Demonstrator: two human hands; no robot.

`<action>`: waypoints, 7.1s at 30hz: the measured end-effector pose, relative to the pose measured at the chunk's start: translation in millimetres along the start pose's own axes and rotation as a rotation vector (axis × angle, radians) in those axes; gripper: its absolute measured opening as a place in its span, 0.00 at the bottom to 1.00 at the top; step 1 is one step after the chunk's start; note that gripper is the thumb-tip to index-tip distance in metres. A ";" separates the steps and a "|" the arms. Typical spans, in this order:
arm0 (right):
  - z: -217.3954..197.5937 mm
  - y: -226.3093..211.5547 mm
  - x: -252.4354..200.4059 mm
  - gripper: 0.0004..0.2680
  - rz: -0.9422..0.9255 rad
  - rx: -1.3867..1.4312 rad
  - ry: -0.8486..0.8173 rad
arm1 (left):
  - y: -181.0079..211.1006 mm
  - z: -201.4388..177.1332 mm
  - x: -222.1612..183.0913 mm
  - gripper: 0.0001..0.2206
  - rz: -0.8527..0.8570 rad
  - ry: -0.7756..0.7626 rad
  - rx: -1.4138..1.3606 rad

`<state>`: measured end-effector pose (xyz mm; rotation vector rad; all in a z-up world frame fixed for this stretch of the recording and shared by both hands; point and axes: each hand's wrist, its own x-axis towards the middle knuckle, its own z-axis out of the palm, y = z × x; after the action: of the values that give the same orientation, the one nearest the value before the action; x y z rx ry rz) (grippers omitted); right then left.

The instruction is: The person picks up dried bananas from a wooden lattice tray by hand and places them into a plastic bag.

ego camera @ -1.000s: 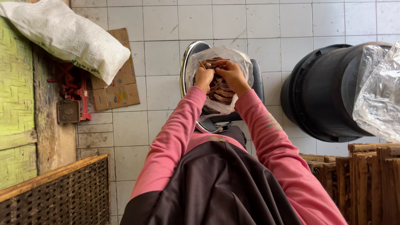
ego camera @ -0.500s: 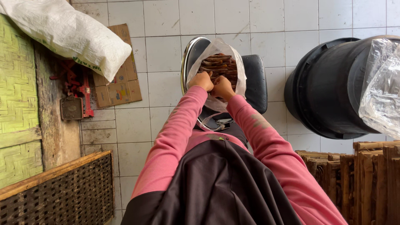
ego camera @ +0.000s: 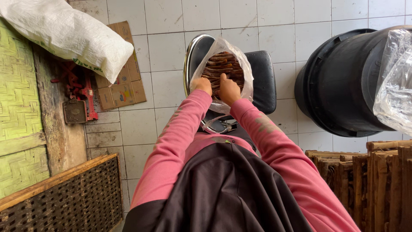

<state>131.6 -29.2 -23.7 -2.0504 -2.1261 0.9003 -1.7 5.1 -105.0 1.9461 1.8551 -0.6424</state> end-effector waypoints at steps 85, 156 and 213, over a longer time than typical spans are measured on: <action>-16.0 4.4 -36.5 0.05 -0.364 -0.111 -0.007 | -12.4 -34.7 -74.7 0.08 0.131 0.204 -0.162; -21.6 -1.8 -30.8 0.06 -0.572 -0.393 0.177 | -16.2 -45.5 -66.0 0.14 0.187 -0.028 -0.058; 9.9 -1.5 -20.5 0.11 -0.206 0.003 -0.030 | -4.0 -43.3 -26.4 0.15 -0.106 0.030 -1.409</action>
<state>128.5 -51.8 -24.1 -1.7847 -2.2959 0.9086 -3.5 7.8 -54.2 0.8813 1.6086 0.5955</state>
